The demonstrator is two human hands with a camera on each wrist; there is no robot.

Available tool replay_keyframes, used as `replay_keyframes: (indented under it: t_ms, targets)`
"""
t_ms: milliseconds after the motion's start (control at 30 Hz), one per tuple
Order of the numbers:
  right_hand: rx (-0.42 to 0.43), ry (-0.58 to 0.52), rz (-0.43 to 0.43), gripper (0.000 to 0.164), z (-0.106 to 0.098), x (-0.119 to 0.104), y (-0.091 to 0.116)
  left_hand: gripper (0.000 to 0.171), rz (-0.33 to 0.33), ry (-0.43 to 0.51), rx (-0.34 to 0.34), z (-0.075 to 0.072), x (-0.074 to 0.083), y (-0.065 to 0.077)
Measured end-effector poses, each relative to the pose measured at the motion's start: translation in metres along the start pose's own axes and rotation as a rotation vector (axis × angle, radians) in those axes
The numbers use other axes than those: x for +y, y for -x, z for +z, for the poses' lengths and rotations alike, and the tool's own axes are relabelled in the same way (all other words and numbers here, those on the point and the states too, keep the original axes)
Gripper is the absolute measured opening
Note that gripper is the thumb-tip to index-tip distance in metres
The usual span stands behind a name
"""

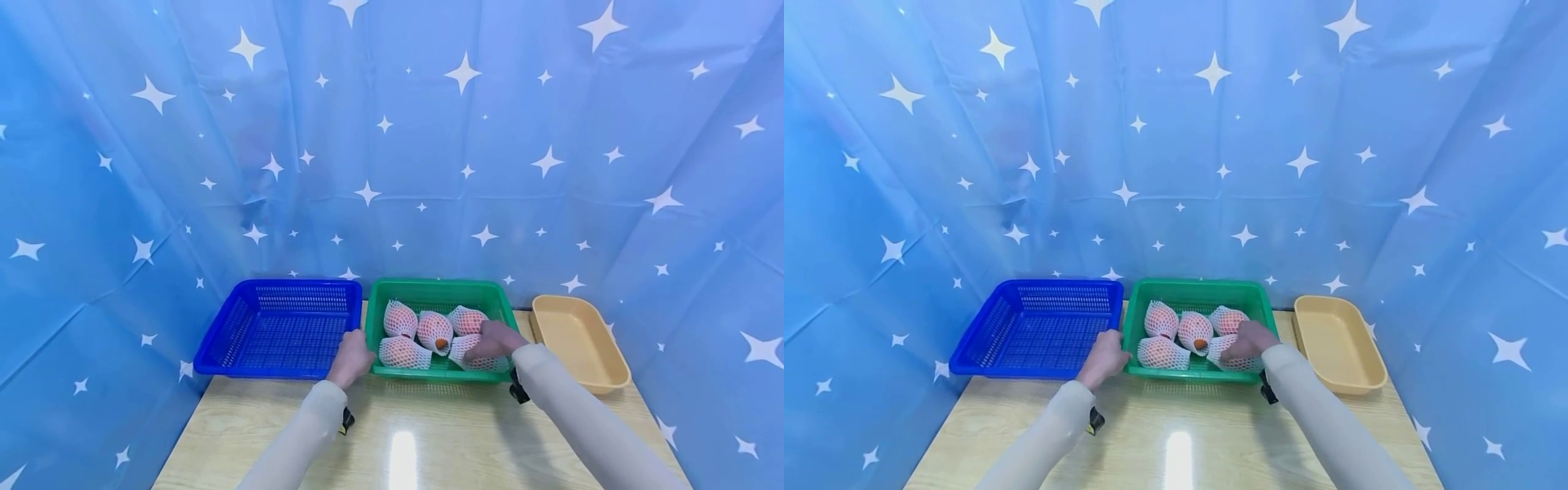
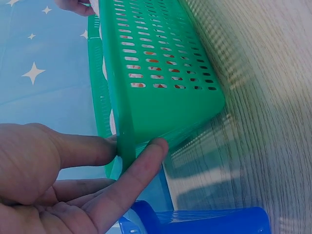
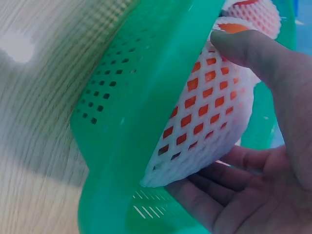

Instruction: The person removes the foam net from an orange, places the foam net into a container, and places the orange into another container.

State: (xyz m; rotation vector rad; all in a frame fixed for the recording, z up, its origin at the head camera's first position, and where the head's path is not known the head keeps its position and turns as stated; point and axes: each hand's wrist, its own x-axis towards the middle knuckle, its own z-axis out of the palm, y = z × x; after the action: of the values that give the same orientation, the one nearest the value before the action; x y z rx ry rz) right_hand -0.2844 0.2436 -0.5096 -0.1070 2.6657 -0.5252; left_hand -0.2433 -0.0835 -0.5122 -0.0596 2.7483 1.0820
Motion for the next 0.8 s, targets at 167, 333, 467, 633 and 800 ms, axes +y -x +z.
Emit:
replay_keyframes:
  t_ms: [167, 333, 467, 633, 800]
  targets:
    - [0.044, -0.065, -0.027, 0.084, -0.004, 0.005, 0.009, 0.015, 0.0, 0.001, 0.012, 0.002, -0.002, -0.002]
    - [0.126, -0.115, -0.049, 0.09, -0.009, 0.006, 0.017, 0.019, -0.013, -0.021, 0.025, 0.002, 0.0, -0.005]
    - [0.187, -0.188, -0.058, 0.09, -0.009, 0.004, 0.028, 0.021, -0.017, -0.02, 0.029, 0.002, -0.001, -0.004]
    - [0.238, -0.286, -0.063, 0.087, -0.007, 0.005, 0.042, 0.015, 0.006, 0.002, 0.025, 0.003, -0.003, -0.002]
    - [0.274, -0.364, -0.07, 0.085, -0.003, 0.002, 0.057, 0.01, 0.047, 0.027, 0.019, 0.003, -0.007, 0.0]
